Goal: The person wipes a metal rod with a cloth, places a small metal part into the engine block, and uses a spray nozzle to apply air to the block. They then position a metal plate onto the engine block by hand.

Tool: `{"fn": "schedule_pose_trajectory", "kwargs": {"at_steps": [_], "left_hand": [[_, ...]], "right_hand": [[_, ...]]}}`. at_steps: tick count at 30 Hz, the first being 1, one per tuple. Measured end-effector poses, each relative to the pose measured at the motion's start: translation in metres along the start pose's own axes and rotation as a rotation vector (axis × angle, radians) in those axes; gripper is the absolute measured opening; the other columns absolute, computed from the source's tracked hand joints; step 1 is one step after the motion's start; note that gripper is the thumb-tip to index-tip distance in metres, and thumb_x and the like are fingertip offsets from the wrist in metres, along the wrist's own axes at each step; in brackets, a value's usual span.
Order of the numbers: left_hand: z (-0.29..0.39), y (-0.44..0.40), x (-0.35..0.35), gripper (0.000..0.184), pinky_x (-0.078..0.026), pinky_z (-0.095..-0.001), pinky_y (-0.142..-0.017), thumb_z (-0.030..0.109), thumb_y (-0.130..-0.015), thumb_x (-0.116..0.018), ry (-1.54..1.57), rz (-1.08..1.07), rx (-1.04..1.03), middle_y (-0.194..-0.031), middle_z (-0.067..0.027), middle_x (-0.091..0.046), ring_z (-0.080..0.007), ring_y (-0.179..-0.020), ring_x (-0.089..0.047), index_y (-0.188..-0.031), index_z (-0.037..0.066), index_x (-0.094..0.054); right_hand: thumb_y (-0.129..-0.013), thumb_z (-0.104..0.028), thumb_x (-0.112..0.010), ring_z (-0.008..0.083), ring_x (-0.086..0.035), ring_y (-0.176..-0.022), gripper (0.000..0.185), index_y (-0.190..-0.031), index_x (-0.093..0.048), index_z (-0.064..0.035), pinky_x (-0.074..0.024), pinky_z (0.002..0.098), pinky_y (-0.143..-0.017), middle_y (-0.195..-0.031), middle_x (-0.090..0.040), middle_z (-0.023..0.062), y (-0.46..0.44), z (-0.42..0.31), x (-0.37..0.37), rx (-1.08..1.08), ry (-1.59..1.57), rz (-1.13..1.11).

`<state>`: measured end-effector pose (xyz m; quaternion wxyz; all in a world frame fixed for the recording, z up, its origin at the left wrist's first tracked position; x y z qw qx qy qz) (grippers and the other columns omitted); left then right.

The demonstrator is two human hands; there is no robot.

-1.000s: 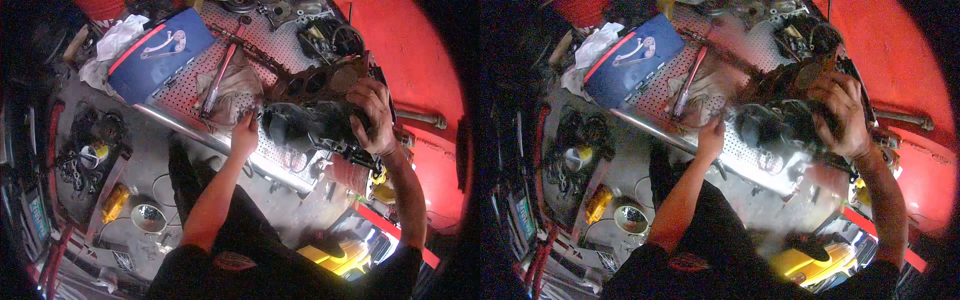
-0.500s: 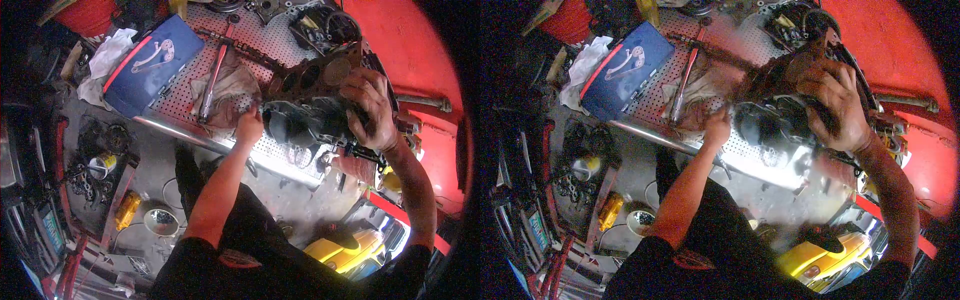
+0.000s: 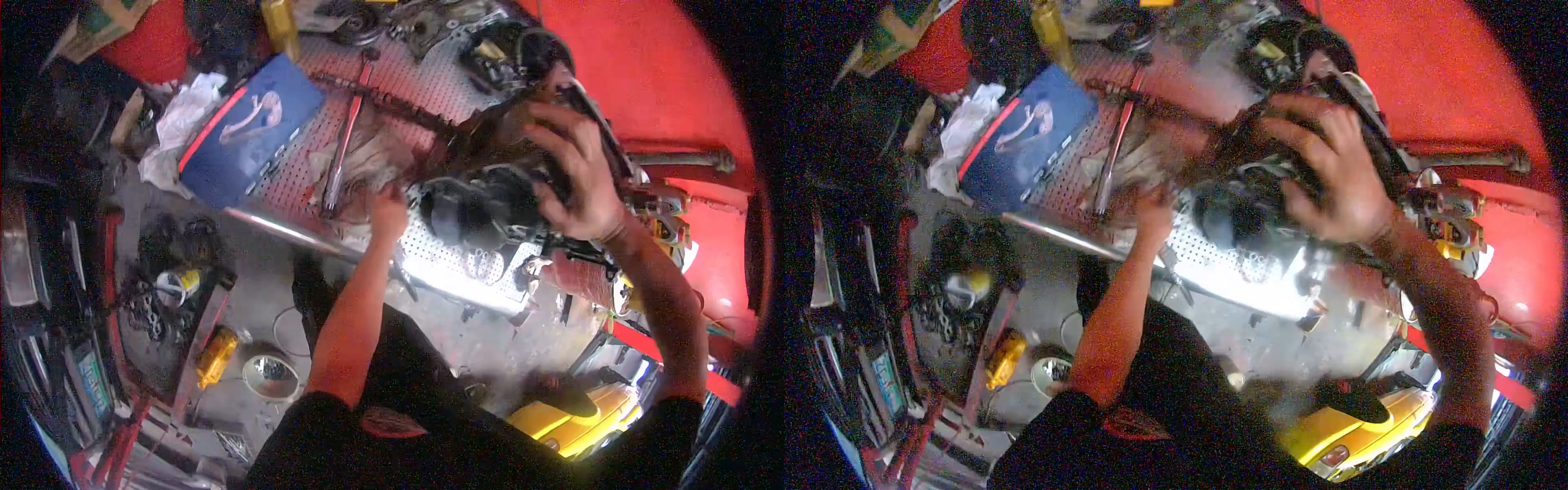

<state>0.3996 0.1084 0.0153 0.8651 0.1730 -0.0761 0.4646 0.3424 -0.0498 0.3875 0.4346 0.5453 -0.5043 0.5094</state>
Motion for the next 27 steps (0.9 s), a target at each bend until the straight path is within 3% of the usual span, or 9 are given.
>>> {"fn": "schedule_pose_trajectory", "kwargs": {"at_steps": [3, 5, 7, 10, 13, 21, 25, 26, 27], "left_hand": [[0.058, 0.024, 0.041, 0.028, -0.05, -0.0405, -0.069, 0.014, -0.095, -0.051, 0.069, 0.097, -0.127, -0.092, -0.0205, -0.066, -0.0335, -0.078, -0.064, -0.119, 0.001, -0.058], [0.095, 0.051, 0.049, 0.037, -0.05, -0.0394, -0.069, 0.013, -0.096, -0.05, 0.22, 0.029, -0.017, -0.097, -0.021, -0.066, -0.0315, -0.077, -0.064, -0.131, 0.004, -0.051], [0.181, 0.079, 0.076, 0.043, -0.047, -0.028, -0.069, 0.008, -0.095, -0.052, 0.234, -0.069, -0.133, -0.094, -0.0041, -0.065, -0.014, -0.075, -0.055, -0.138, 0.004, -0.047], [0.226, 0.083, 0.074, 0.045, -0.048, -0.0299, -0.066, 0.01, -0.095, -0.053, 0.306, -0.055, -0.366, -0.09, -0.0081, -0.065, -0.0144, -0.071, -0.056, -0.14, 0.005, -0.045], [0.252, 0.072, 0.084, 0.047, -0.05, -0.0383, -0.064, 0.015, -0.094, -0.054, 0.209, -0.287, -0.236, -0.091, -0.0244, -0.064, -0.0307, -0.069, -0.065, -0.139, 0.006, -0.044], [0.228, 0.04, 0.117, 0.046, -0.051, -0.0409, -0.072, 0.016, -0.094, -0.054, 0.257, -0.414, -0.278, -0.103, -0.0281, -0.063, -0.0374, -0.085, -0.067, -0.139, 0.01, -0.046], [0.181, 0.004, 0.168, 0.043, -0.048, -0.0385, -0.058, 0.018, -0.095, -0.054, 0.047, -0.339, -0.273, -0.069, -0.0165, -0.057, -0.0249, -0.058, -0.058, -0.138, 0.012, -0.047], [0.163, -0.007, 0.181, 0.041, -0.05, -0.0377, -0.063, 0.018, -0.095, -0.054, 0.041, -0.349, -0.239, -0.074, -0.0164, -0.062, -0.0254, -0.062, -0.061, -0.134, 0.01, -0.051], [0.116, -0.024, 0.185, 0.038, -0.052, -0.0388, -0.074, 0.017, -0.094, -0.054, -0.073, -0.212, -0.503, -0.088, -0.0189, -0.067, -0.0287, -0.077, -0.066, -0.131, 0.007, -0.053]], "right_hand": [[-0.062, -0.014, -0.068, 0.0395, -0.038, -0.129, 0.078, -0.134, -0.042, -0.0006, -0.0291, 0.0478, -0.108, -0.139, -0.039, 0.0223, 0.006, -0.001, 0.002, -0.095, 0.011, 0.098], [-0.06, -0.014, -0.07, 0.0398, -0.037, -0.129, 0.085, -0.138, -0.038, -0.0006, -0.0288, 0.0483, -0.108, -0.14, -0.039, 0.022, 0.008, 0.0, 0.004, -0.148, -0.02, 0.118], [-0.06, -0.016, -0.072, 0.0399, -0.038, -0.129, 0.088, -0.139, -0.036, 0.0003, -0.0283, 0.0492, -0.108, -0.14, -0.039, 0.0216, 0.01, -0.002, 0.005, -0.187, -0.027, 0.134], [-0.059, -0.02, -0.073, 0.0395, -0.039, -0.127, 0.09, -0.139, -0.037, 0.0009, -0.0294, 0.0497, -0.107, -0.139, -0.041, 0.0209, 0.012, -0.002, 0.006, -0.255, 0.007, 0.136], [-0.059, -0.02, -0.074, 0.0394, -0.04, -0.126, 0.09, -0.138, -0.038, 0.0008, -0.0303, 0.0498, -0.106, -0.139, -0.041, 0.0203, 0.012, -0.003, 0.009, -0.284, 0.006, 0.119], [-0.066, -0.032, -0.071, 0.0382, -0.042, -0.125, 0.075, -0.131, -0.049, -0.0036, -0.034, 0.0503, -0.101, -0.137, -0.044, 0.0185, 0.005, -0.008, 0.014, -0.248, 0.14, 0.015], [-0.072, -0.042, -0.069, 0.0362, -0.042, -0.125, 0.061, -0.121, -0.057, -0.0072, -0.0342, 0.052, -0.1, -0.132, -0.049, 0.0148, 0.0, -0.014, 0.007, -0.199, 0.105, -0.02], [-0.072, -0.04, -0.069, 0.0361, -0.042, -0.125, 0.057, -0.118, -0.058, -0.0073, -0.0338, 0.0521, -0.101, -0.131, -0.049, 0.0148, -0.005, -0.022, 0.004, -0.244, 0.122, -0.002], [-0.072, -0.038, -0.069, 0.036, -0.042, -0.125, 0.054, -0.115, -0.059, -0.0074, -0.0334, 0.0521, -0.102, -0.13, -0.05, 0.0148, -0.009, -0.029, 0.002, -0.294, 0.147, 0.02]]}}
Point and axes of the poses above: each hand's wrist, its own y-axis away from the middle knuckle, its own x-axis out of the back of the hand, z = x × y, the point moved 1 cm from there along -y, towards the middle knuckle
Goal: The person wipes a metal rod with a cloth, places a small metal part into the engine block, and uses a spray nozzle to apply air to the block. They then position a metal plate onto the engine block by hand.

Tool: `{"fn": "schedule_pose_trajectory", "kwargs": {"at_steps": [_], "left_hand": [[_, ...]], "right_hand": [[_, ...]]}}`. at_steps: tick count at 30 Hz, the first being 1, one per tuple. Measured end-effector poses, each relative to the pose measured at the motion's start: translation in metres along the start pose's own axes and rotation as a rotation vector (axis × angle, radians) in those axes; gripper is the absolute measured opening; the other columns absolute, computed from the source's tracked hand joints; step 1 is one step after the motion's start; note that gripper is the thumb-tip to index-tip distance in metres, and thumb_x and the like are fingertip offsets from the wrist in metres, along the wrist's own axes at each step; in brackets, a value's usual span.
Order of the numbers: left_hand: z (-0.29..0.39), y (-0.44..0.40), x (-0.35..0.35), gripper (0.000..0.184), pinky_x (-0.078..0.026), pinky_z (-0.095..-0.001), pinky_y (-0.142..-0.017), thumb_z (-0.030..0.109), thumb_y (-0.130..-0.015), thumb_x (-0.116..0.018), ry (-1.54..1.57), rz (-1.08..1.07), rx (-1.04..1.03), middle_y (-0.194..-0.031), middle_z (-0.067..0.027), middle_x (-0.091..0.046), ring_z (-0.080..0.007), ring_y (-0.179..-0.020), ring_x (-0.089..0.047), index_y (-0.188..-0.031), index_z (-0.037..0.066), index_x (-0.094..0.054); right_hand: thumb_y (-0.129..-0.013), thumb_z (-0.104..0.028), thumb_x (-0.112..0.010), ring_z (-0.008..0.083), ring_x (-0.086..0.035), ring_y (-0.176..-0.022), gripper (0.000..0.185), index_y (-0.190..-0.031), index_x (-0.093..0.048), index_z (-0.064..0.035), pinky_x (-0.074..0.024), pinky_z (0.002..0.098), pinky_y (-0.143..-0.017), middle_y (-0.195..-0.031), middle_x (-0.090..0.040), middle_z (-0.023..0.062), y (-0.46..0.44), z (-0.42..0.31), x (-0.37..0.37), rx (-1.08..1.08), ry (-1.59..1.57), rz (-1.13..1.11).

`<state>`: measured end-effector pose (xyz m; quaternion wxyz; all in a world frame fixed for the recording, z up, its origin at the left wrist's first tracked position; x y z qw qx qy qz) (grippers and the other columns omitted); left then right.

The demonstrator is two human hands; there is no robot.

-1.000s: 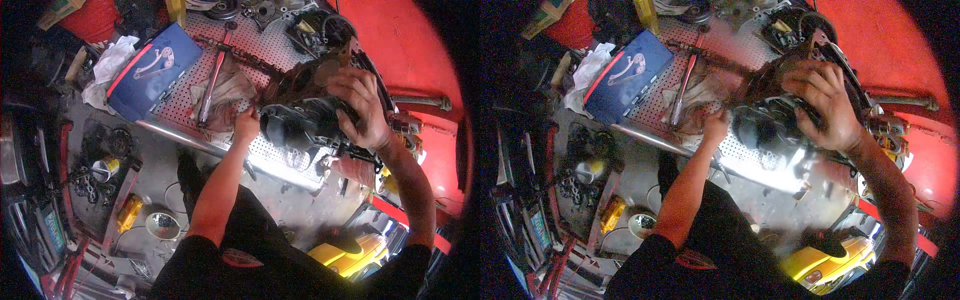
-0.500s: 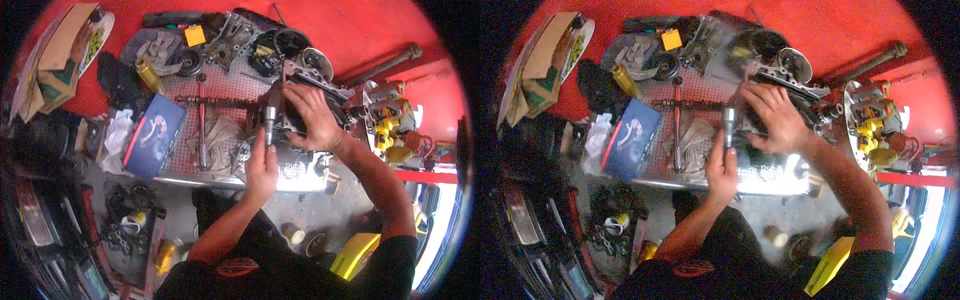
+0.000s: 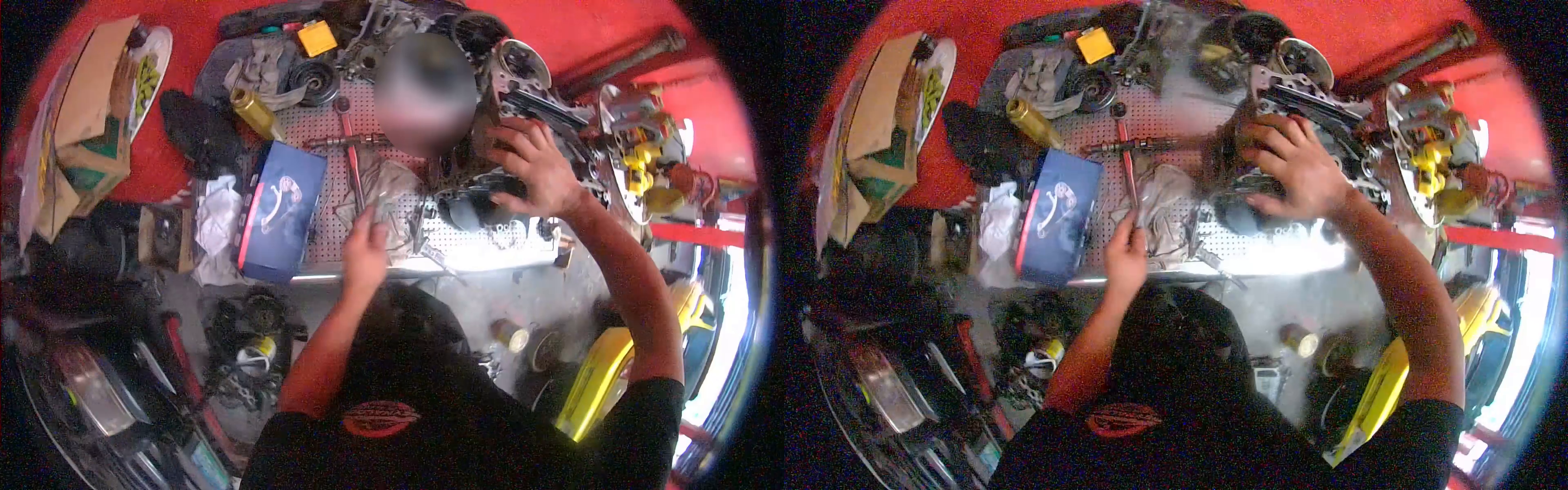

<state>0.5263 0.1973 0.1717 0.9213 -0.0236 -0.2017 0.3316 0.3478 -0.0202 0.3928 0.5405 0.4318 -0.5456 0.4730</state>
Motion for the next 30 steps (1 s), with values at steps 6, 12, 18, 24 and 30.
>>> {"fn": "schedule_pose_trajectory", "kwargs": {"at_steps": [6, 12, 18, 24, 30], "left_hand": [[-0.09, 0.046, 0.031, 0.034, -0.051, -0.0407, -0.081, 0.014, -0.093, -0.054, -0.187, -0.297, 0.376, -0.098, -0.0202, -0.068, -0.0319, -0.088, -0.066, -0.125, 0.002, -0.055], [-0.122, 0.056, 0.021, 0.032, -0.05, -0.0429, -0.085, 0.004, -0.089, -0.052, -0.006, -0.343, 0.672, -0.104, -0.0184, -0.068, -0.0366, -0.095, -0.065, -0.12, 0.001, -0.06], [-0.181, 0.053, 0.048, 0.042, -0.047, -0.0442, -0.09, 0.002, -0.082, -0.051, -0.388, -0.339, 0.504, -0.113, -0.0215, -0.064, -0.0374, -0.104, -0.06, -0.121, 0.012, -0.063], [-0.145, 0.024, 0.033, 0.056, -0.047, -0.0494, -0.085, 0.009, -0.079, -0.056, -0.992, -0.533, -0.132, -0.104, -0.0231, -0.059, -0.0395, -0.086, -0.061, -0.134, 0.009, -0.045], [-0.069, 0.043, -0.09, 0.051, -0.046, -0.0496, -0.086, 0.035, -0.083, -0.063, -0.734, -0.834, 0.178, -0.105, -0.0233, -0.064, -0.0419, -0.094, -0.062, -0.123, 0.004, -0.055]], "right_hand": [[-0.07, -0.021, -0.073, 0.0363, -0.041, -0.126, 0.04, -0.105, -0.059, -0.0082, -0.0329, 0.0524, -0.104, -0.129, -0.05, 0.0139, 0.003, -0.014, -0.02, -0.151, 0.128, 0.075], [-0.071, -0.015, -0.069, 0.0381, -0.032, -0.135, 0.052, -0.122, -0.055, -0.0145, -0.0236, 0.061, -0.108, -0.146, -0.036, 0.016, 0.046, -0.126, -0.064, -0.637, 0.039, 0.503], [-0.083, -0.028, -0.069, 0.0405, -0.04, -0.129, 0.053, -0.127, -0.052, -0.0042, -0.0355, 0.0479, -0.107, -0.141, -0.038, 0.0272, 0.267, -0.322, -0.245, -1.641, -0.597, -0.216], [-0.086, -0.039, -0.062, 0.0223, -0.062, -0.085, 0.04, -0.111, -0.063, -0.0085, -0.0507, 0.0355, -0.075, -0.087, -0.064, 0.0074, 0.478, -0.488, -0.278, -1.924, -0.968, -0.852], [-0.089, -0.038, -0.057, 0.0276, -0.06, -0.102, 0.05, -0.128, -0.055, -0.0057, -0.0467, 0.0404, -0.091, -0.11, -0.063, 0.0132, 0.423, -0.497, -0.323, -2.159, -1.188, -0.033]]}}
Point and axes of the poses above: each hand's wrist, its own y-axis away from the middle knuckle, its own x-axis out of the back of the hand, z = x × y, the point moved 1 cm from there along -y, towards the middle knuckle
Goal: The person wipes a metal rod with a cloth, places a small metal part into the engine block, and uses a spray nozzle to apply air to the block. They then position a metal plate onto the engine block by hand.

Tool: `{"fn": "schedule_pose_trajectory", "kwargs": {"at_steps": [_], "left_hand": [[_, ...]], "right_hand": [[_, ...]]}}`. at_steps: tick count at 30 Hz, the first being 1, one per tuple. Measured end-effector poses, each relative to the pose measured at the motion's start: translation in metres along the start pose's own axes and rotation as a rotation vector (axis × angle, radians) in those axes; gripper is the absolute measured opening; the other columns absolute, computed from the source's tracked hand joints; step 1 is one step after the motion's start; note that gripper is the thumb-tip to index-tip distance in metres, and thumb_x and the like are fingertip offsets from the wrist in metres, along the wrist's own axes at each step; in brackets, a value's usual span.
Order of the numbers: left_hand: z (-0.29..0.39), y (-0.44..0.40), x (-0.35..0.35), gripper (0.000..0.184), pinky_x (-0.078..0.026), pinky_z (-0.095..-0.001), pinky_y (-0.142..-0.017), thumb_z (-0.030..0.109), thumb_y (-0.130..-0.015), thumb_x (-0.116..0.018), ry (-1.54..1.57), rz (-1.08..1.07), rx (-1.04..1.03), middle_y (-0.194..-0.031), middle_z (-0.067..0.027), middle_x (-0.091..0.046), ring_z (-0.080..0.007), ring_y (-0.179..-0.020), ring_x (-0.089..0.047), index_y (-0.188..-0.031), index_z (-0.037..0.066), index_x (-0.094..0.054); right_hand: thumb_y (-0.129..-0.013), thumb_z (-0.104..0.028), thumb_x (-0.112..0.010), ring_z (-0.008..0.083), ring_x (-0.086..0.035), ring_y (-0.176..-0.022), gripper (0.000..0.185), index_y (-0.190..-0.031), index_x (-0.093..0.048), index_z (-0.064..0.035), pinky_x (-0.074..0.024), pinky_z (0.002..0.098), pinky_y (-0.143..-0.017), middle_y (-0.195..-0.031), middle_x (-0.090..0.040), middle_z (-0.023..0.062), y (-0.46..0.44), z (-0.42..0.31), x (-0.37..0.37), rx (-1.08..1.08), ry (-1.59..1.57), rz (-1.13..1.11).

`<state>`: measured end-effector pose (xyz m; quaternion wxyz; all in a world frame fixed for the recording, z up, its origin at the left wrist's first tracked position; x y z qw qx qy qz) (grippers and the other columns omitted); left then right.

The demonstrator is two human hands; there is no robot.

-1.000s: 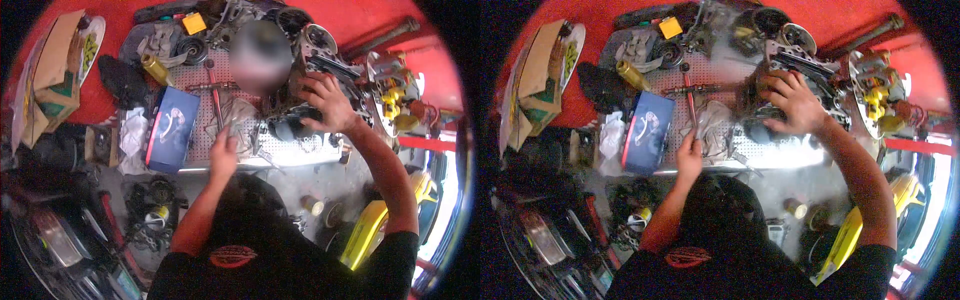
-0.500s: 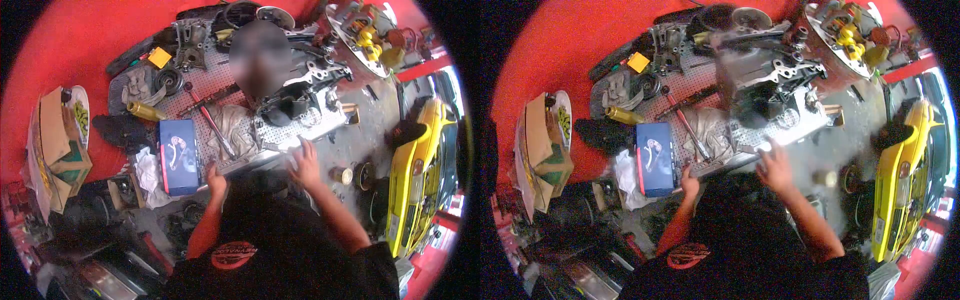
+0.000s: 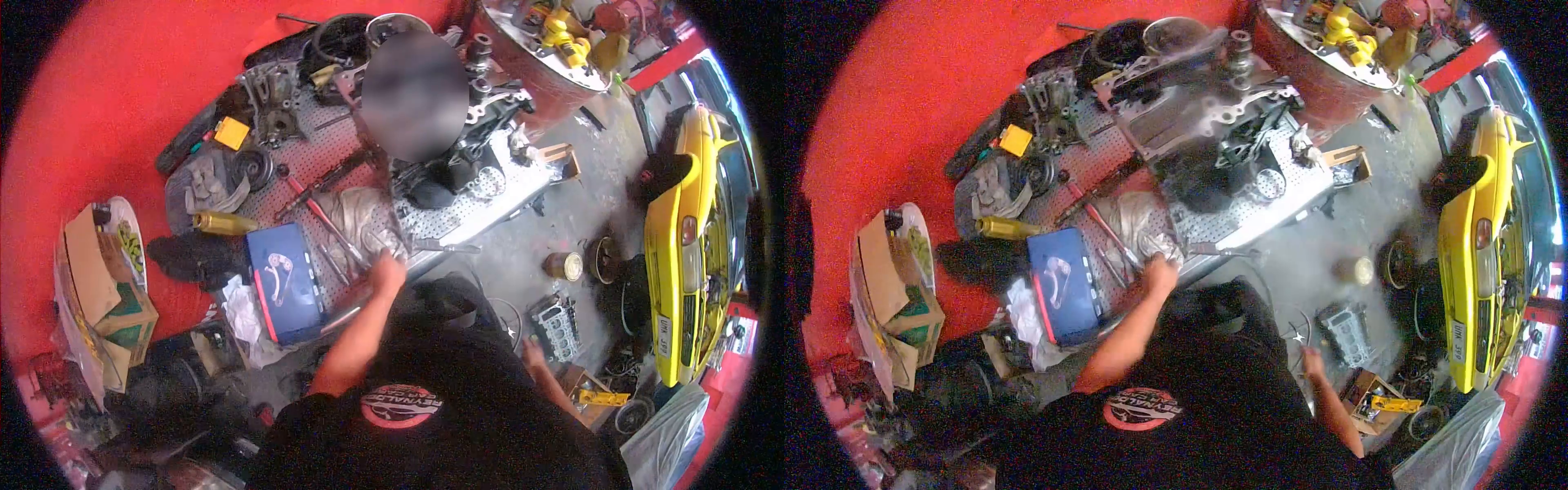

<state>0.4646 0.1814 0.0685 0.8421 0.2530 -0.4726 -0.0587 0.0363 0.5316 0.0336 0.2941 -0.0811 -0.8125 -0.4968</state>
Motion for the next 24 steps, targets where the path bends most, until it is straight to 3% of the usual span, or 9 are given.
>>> {"fn": "schedule_pose_trajectory", "kwargs": {"at_steps": [3, 5, 7, 9, 10, 14, 16, 19, 24], "left_hand": [[0.021, -0.045, -0.052, 0.057, -0.053, -0.0464, -0.08, 0.044, -0.081, -0.068, 0.097, -0.083, 0.169, -0.099, -0.0219, -0.066, -0.0349, -0.084, -0.067, -0.114, -0.002, -0.056], [0.025, -0.069, -0.096, 0.061, -0.054, -0.0455, -0.08, 0.049, -0.079, -0.069, 0.082, 0.086, 0.237, -0.099, -0.0211, -0.067, -0.0334, -0.081, -0.069, -0.109, -0.003, -0.058], [0.033, -0.065, -0.09, 0.064, -0.052, -0.0447, -0.085, 0.051, -0.077, -0.07, 0.051, 0.091, 0.311, -0.108, -0.021, -0.065, -0.0346, -0.091, -0.067, -0.112, -0.002, -0.06], [0.044, -0.061, -0.072, 0.069, -0.049, -0.0447, -0.092, 0.051, -0.075, -0.072, 0.068, 0.022, 0.361, -0.118, -0.0207, -0.062, -0.0362, -0.103, -0.063, -0.119, 0.0, -0.059], [0.049, -0.065, -0.065, 0.072, -0.047, -0.0451, -0.095, 0.05, -0.073, -0.073, 0.104, -0.048, 0.371, -0.124, -0.0204, -0.061, -0.0371, -0.111, -0.06, -0.124, 0.001, -0.057], [0.048, -0.056, -0.046, 0.059, -0.049, -0.0424, -0.092, 0.047, -0.071, -0.074, 0.239, -0.109, 0.473, -0.115, -0.0192, -0.065, -0.0344, -0.106, -0.064, -0.109, 0.003, -0.067], [0.069, -0.016, 0.017, 0.054, -0.05, -0.0412, -0.09, 0.045, -0.069, -0.075, 0.239, -0.071, 0.491, -0.112, -0.019, -0.067, -0.0335, -0.104, -0.065, -0.103, 0.003, -0.07], [-0.016, -0.029, -0.071, 0.058, -0.049, -0.041, -0.091, 0.045, -0.068, -0.074, 0.514, 0.104, 0.525, -0.103, -0.0244, -0.067, -0.0366, -0.103, -0.064, -0.104, 0.0, -0.068], [-0.026, 0.09, 0.029, 0.018, -0.049, -0.0292, -0.041, 0.007, -0.08, -0.067, 1.11, 0.334, 0.327, -0.077, -0.007, -0.063, -0.0148, -0.054, -0.059, -0.096, 0.001, -0.061]], "right_hand": [[-0.094, -0.02, -0.054, 0.0263, -0.052, -0.118, 0.049, -0.139, -0.045, -0.002, -0.0397, 0.0374, -0.103, -0.135, -0.054, 0.0137, 0.082, -0.14, -0.015, 0.501, -0.301, -0.383], [-0.097, -0.021, -0.05, 0.0244, -0.047, -0.125, 0.049, -0.141, -0.042, -0.0008, -0.0318, 0.0364, -0.11, -0.139, -0.05, 0.0121, 0.112, -0.191, 0.01, -0.086, -0.786, -0.617], [-0.099, -0.028, -0.047, 0.0245, -0.046, -0.127, 0.051, -0.141, -0.041, -0.0012, -0.0302, 0.0362, -0.111, -0.139, -0.05, 0.0135, 0.129, -0.209, 0.046, 0.434, -0.224, -0.622], [-0.1, -0.031, -0.045, 0.0245, -0.045, -0.128, 0.05, -0.14, -0.043, -0.0014, -0.0305, 0.0369, -0.111, -0.139, -0.049, 0.0145, 0.13, -0.223, 0.071, 0.411, 0.059, -0.609], [-0.1, -0.03, -0.044, 0.0244, -0.045, -0.129, 0.048, -0.139, -0.045, -0.0013, -0.0316, 0.0378, -0.111, -0.139, -0.05, 0.0148, 0.129, -0.235, 0.079, 0.133, 0.055, -0.592], [-0.093, -0.031, -0.06, 0.0199, -0.054, -0.117, 0.049, -0.133, -0.051, -0.0044, -0.0402, 0.0336, -0.102, -0.126, -0.059, 0.0117, 0.117, -0.307, 0.102, 0.24, -0.067, -0.49], [-0.09, -0.03, -0.063, 0.0251, -0.056, -0.114, 0.048, -0.129, -0.053, -0.0029, -0.041, 0.0372, -0.101, -0.124, -0.059, 0.0137, 0.11, -0.347, 0.091, 0.42, 0.017, -0.245], [-0.08, -0.03, -0.072, 0.0349, -0.04, -0.132, 0.069, -0.138, -0.044, -0.0051, -0.0374, 0.044, -0.105, -0.139, -0.047, 0.0191, 0.076, -0.371, 0.056, 0.857, 0.461, -0.196], [-0.079, -0.034, -0.073, 0.0448, -0.029, -0.134, 0.073, -0.14, -0.041, -0.0065, -0.0323, 0.0464, -0.109, -0.141, -0.041, 0.0213, 0.062, -0.403, -0.039, 1.232, 0.704, -0.142]]}}
Point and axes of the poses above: each hand's wrist, its own y-axis away from the middle knuckle, its own x-axis out of the back of the hand, z = x × y, the point moved 1 cm from there along -y, towards the middle knuckle
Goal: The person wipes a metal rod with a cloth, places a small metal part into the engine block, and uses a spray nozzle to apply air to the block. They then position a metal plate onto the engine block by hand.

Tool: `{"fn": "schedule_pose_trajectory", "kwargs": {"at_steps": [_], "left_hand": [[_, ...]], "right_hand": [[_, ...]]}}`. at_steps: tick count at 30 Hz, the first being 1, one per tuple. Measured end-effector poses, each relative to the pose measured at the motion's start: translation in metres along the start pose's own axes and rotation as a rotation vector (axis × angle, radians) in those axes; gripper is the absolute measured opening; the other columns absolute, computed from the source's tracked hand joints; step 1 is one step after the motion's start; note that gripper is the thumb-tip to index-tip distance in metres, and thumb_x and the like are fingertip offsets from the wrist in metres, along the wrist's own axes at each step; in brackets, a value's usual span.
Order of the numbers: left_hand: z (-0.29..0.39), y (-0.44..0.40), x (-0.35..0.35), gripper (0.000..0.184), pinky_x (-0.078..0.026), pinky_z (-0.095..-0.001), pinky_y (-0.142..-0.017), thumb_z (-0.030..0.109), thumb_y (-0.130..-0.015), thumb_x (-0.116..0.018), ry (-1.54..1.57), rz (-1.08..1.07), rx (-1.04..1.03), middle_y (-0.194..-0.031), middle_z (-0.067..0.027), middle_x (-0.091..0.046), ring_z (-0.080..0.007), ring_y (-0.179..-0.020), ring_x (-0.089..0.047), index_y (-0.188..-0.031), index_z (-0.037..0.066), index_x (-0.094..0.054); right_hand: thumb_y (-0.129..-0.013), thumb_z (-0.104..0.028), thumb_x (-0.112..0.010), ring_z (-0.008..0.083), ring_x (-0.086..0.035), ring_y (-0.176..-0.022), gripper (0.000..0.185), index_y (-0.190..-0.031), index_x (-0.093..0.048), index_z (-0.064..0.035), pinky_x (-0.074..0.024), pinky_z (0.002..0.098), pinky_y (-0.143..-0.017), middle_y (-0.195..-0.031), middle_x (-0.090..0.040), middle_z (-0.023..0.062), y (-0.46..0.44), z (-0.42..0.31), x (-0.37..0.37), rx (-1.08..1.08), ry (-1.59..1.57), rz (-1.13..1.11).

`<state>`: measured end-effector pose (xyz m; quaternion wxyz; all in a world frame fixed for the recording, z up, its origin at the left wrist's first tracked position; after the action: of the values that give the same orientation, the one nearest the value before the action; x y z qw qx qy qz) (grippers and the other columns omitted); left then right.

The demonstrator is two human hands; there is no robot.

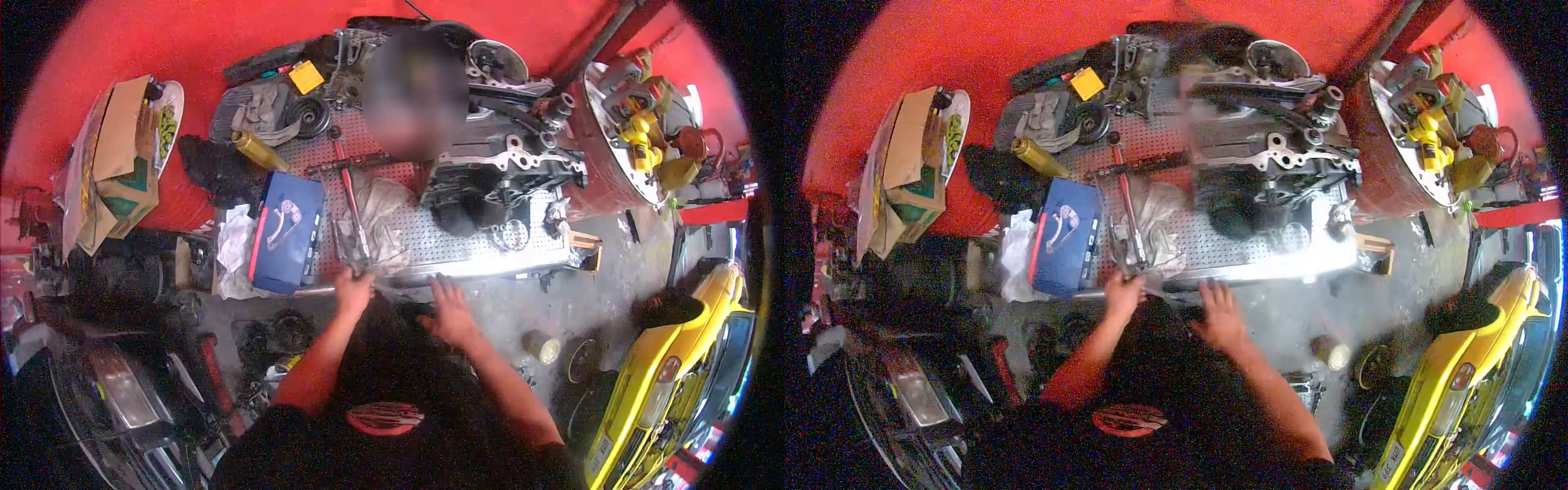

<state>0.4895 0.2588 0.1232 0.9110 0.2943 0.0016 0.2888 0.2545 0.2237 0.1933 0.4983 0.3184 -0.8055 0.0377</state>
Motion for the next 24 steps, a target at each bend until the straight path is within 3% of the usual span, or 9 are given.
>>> {"fn": "schedule_pose_trajectory", "kwargs": {"at_steps": [3, 6, 7, 10, 14, 15, 18, 19, 24], "left_hand": [[0.076, 0.035, 0.053, 0.018, -0.05, -0.0278, -0.049, 0.005, -0.081, -0.066, 0.07, -0.007, -0.196, -0.079, -0.0044, -0.063, -0.0121, -0.061, -0.059, -0.097, 0.001, -0.06], [0.116, 0.024, 0.103, 0.023, -0.053, -0.0309, -0.066, 0.004, -0.082, -0.065, 0.06, 0.085, -0.401, -0.087, -0.0052, -0.063, -0.0138, -0.075, -0.061, -0.103, 0.0, -0.057], [0.12, 0.015, 0.119, 0.025, -0.054, -0.032, -0.072, 0.003, -0.082, -0.065, 0.028, 0.128, -0.493, -0.091, -0.0059, -0.063, -0.0146, -0.08, -0.061, -0.106, 0.0, -0.056], [0.134, -0.018, 0.135, 0.037, -0.052, -0.0353, -0.084, 0.0, -0.081, -0.064, 0.523, 0.041, -0.437, -0.103, -0.0085, -0.06, -0.0185, -0.091, -0.06, -0.116, 0.001, -0.05], [0.133, -0.059, 0.154, 0.057, -0.056, -0.0397, -0.078, 0.018, -0.087, -0.062, 0.959, -0.489, -0.113, -0.122, -0.0156, -0.059, -0.0327, -0.106, -0.061, -0.137, 0.004, -0.041], [0.134, -0.066, 0.157, 0.053, -0.055, -0.0363, -0.067, 0.031, -0.092, -0.058, 0.786, -0.47, -0.104, -0.119, -0.0148, -0.06, -0.0273, -0.085, -0.065, -0.135, 0.004, -0.044], [0.129, -0.095, 0.173, 0.05, -0.05, -0.0332, -0.056, 0.037, -0.096, -0.053, 0.694, -0.666, 0.061, -0.116, -0.0146, -0.061, -0.0196, -0.063, -0.06, -0.132, 0.004, -0.048], [0.132, -0.099, 0.17, 0.047, -0.044, -0.0304, -0.045, 0.039, -0.098, -0.05, 0.667, -0.67, 0.068, -0.103, -0.0126, -0.064, -0.0139, -0.051, -0.051, -0.129, 0.004, -0.051], [0.148, -0.115, 0.154, 0.035, -0.04, -0.0284, -0.04, 0.034, -0.098, -0.051, 0.345, -0.604, 0.047, -0.083, -0.0087, -0.064, -0.0136, -0.047, -0.05, -0.113, 0.004, -0.059]], "right_hand": [[-0.083, -0.033, -0.069, 0.0433, -0.048, -0.119, 0.062, -0.134, -0.046, -0.0037, -0.0433, 0.0475, -0.098, -0.125, -0.054, 0.0252, -0.041, -0.032, -0.032, 0.226, -0.048, 0.145], [-0.088, -0.03, -0.063, 0.0422, -0.061, -0.094, 0.048, -0.126, -0.052, -0.003, -0.0509, 0.0493, -0.08, -0.102, -0.063, 0.0268, -0.072, -0.092, -0.053, 0.231, -0.305, -0.286], [-0.089, -0.028, -0.061, 0.043, -0.062, -0.084, 0.04, -0.12, -0.053, -0.0032, -0.0509, 0.0506, -0.074, -0.092, -0.063, 0.0261, -0.076, -0.12, -0.052, 0.3, -0.35, -0.261], [-0.093, -0.029, -0.056, 0.0447, -0.062, -0.077, 0.03, -0.11, -0.053, -0.0046, -0.0508, 0.0526, -0.07, -0.082, -0.063, 0.0259, -0.089, -0.184, -0.062, 0.385, -0.377, -0.304], [-0.095, -0.037, -0.051, 0.0462, -0.061, -0.08, 0.037, -0.112, -0.051, -0.003, -0.0505, 0.0539, -0.072, -0.085, -0.062, 0.0259, -0.114, -0.218, -0.07, 0.349, -0.34, -0.502], [-0.096, -0.038, -0.051, 0.0461, -0.061, -0.082, 0.038, -0.11, -0.052, -0.0027, -0.0505, 0.054, -0.074, -0.086, -0.063, 0.0257, -0.118, -0.227, -0.065, 0.336, -0.318, -0.551], [-0.096, -0.042, -0.049, 0.0436, -0.061, -0.093, 0.042, -0.111, -0.055, -0.0023, -0.0495, 0.0522, -0.082, -0.097, -0.064, 0.0241, -0.124, -0.246, -0.058, 0.387, -0.168, -0.592], [-0.096, -0.043, -0.048, 0.0425, -0.061, -0.098, 0.044, -0.112, -0.057, -0.0022, -0.049, 0.0513, -0.086, -0.101, -0.064, 0.0235, -0.125, -0.247, -0.056, 0.421, -0.099, -0.592], [-0.096, -0.047, -0.047, 0.0368, -0.055, -0.114, 0.052, -0.121, -0.058, -0.0033, -0.0438, 0.0461, -0.099, -0.118, -0.059, 0.0208, -0.108, -0.201, -0.072, 0.26, -0.249, -0.463]]}}
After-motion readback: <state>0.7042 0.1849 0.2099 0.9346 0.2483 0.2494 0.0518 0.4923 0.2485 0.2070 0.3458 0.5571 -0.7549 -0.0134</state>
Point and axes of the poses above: each hand's wrist, its own y-axis away from the middle knuckle, its own x-axis out of the back of the hand, z = x × y, the point moved 1 cm from there along -y, towards the middle knuckle
